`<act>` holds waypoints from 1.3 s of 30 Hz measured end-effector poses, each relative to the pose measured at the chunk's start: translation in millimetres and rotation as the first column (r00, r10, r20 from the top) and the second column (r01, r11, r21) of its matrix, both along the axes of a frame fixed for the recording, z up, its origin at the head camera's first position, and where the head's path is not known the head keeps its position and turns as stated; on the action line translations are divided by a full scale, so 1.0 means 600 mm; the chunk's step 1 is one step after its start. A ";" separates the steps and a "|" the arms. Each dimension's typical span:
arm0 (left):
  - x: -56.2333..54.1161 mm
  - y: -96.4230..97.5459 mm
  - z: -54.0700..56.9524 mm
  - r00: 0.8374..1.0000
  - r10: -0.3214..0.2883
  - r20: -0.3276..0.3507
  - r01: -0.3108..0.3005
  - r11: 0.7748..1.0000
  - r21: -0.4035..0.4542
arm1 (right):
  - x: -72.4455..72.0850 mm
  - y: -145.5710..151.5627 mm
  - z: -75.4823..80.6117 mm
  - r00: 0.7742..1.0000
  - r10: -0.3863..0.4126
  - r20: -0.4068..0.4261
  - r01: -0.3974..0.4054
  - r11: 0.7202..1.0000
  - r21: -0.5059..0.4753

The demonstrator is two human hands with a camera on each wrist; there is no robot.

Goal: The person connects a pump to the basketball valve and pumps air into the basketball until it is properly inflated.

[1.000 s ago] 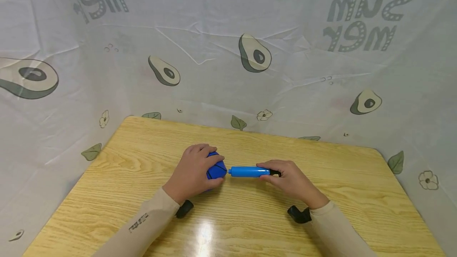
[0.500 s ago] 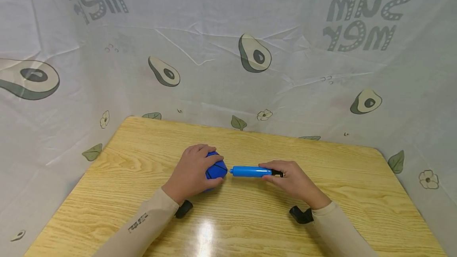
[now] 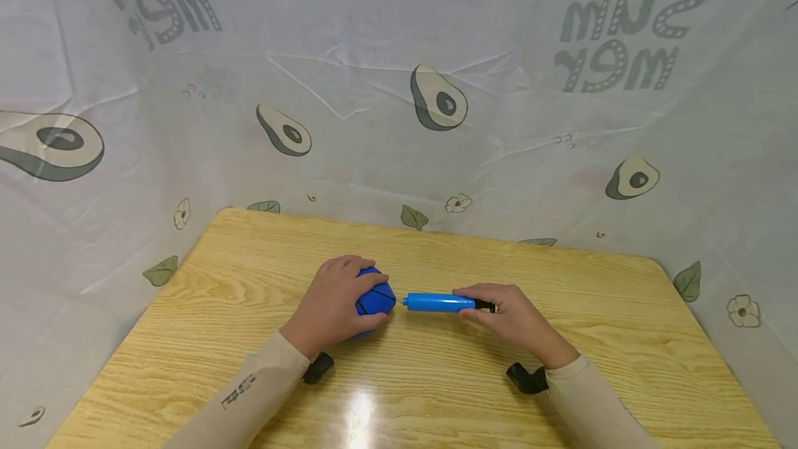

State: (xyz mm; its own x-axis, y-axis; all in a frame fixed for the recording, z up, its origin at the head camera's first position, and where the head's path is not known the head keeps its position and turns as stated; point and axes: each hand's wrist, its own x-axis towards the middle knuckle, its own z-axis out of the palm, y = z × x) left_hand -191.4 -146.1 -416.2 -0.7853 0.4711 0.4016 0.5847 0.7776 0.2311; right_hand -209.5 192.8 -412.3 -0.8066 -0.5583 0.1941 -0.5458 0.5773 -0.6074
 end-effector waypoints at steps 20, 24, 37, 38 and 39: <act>0.002 0.002 0.002 0.998 -0.017 0.053 0.017 1.000 0.010 | 0.014 0.021 -0.003 0.999 -0.041 0.018 0.041 0.999 -0.030; -0.003 -0.010 -0.003 0.995 0.000 0.101 -0.006 0.998 0.056 | 0.016 0.061 0.003 0.993 -0.115 0.001 0.115 0.993 -0.020; -0.018 -0.014 0.004 0.969 0.089 0.231 -0.128 0.979 0.157 | 0.046 0.137 -0.007 0.883 -0.469 0.029 0.466 0.882 0.074; -0.018 -0.011 0.004 0.968 0.095 0.232 -0.137 0.976 0.169 | 0.049 0.134 -0.008 0.875 -0.483 0.030 0.480 0.874 0.080; -0.018 -0.009 0.004 0.967 0.101 0.234 -0.146 0.972 0.183 | 0.051 0.132 -0.009 0.869 -0.493 0.041 0.488 0.869 0.086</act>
State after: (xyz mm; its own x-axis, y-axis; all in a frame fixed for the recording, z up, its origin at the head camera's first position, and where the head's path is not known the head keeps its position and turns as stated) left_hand -202.3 -151.6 -414.0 -0.9121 0.2937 0.2860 0.4035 0.7663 0.5000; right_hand -179.0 271.9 -418.0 -0.9888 -0.0983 0.1123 -0.1454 0.8037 -0.5770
